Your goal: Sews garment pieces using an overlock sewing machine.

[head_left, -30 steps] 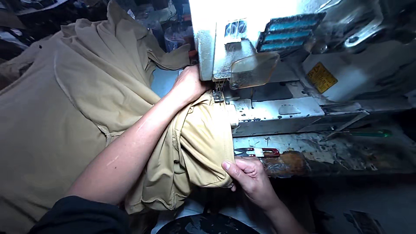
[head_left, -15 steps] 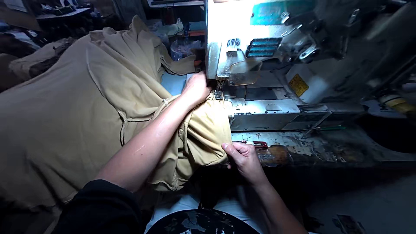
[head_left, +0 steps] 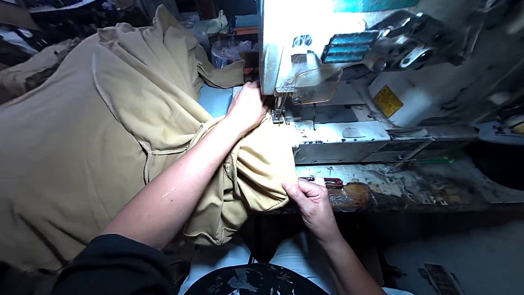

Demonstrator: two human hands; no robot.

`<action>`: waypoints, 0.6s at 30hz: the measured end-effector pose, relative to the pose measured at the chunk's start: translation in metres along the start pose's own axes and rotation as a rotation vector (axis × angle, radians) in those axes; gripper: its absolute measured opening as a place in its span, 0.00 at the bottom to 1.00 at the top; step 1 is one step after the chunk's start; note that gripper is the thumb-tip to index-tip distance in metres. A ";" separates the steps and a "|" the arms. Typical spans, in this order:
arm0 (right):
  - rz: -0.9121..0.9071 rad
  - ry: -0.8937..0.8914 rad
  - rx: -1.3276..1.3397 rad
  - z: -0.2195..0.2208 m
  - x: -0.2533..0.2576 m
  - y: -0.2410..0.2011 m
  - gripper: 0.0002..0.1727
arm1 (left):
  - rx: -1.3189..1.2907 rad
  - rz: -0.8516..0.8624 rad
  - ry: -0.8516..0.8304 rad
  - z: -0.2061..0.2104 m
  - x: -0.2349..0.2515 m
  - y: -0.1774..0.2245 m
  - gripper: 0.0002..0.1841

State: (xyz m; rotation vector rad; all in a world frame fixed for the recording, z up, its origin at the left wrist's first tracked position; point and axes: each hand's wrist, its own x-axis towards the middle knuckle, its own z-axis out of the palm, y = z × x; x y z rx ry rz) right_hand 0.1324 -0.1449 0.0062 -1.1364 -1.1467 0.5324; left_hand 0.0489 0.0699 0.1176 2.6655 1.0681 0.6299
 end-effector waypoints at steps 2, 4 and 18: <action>-0.001 0.017 0.007 0.001 0.003 0.003 0.16 | 0.008 0.018 0.014 0.002 0.002 -0.002 0.20; 0.004 0.022 0.010 0.002 0.009 0.006 0.16 | 0.011 0.008 0.019 0.001 0.006 -0.004 0.21; 0.062 0.014 0.051 0.008 0.033 0.011 0.15 | 0.084 0.135 0.184 0.029 0.041 -0.045 0.22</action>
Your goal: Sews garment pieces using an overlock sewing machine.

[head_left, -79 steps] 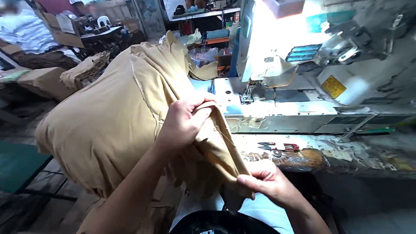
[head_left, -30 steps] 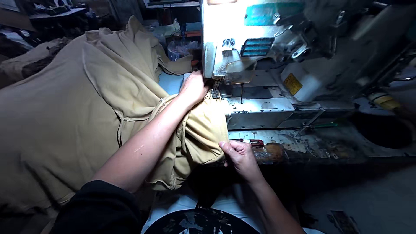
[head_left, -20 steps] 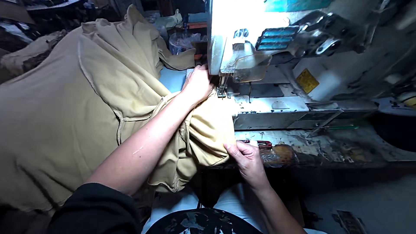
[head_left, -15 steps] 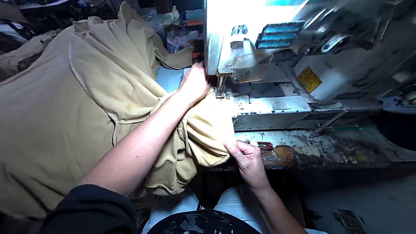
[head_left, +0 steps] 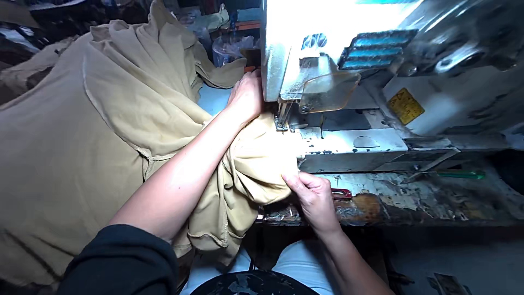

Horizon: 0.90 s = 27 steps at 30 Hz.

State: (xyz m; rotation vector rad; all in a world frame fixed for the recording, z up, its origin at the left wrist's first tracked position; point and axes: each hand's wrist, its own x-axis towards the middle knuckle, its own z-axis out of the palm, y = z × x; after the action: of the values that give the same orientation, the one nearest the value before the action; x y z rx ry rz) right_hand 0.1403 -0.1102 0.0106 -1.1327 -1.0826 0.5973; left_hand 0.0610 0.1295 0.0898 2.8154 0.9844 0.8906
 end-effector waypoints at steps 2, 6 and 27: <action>0.061 -0.005 0.056 0.002 0.009 -0.006 0.16 | -0.068 -0.205 -0.204 -0.041 0.001 0.032 0.21; 0.082 0.014 0.151 -0.001 0.003 -0.019 0.16 | -0.033 -0.112 0.003 -0.054 -0.018 0.027 0.16; -0.001 -0.110 -0.126 -0.011 0.000 -0.019 0.16 | 0.254 0.489 -0.465 -0.156 -0.135 0.016 0.05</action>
State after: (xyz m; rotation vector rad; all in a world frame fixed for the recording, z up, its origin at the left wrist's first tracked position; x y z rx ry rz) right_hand 0.1477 -0.1209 0.0276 -1.2190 -1.2291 0.6033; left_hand -0.0975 0.0144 0.1548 3.3106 0.3738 0.0875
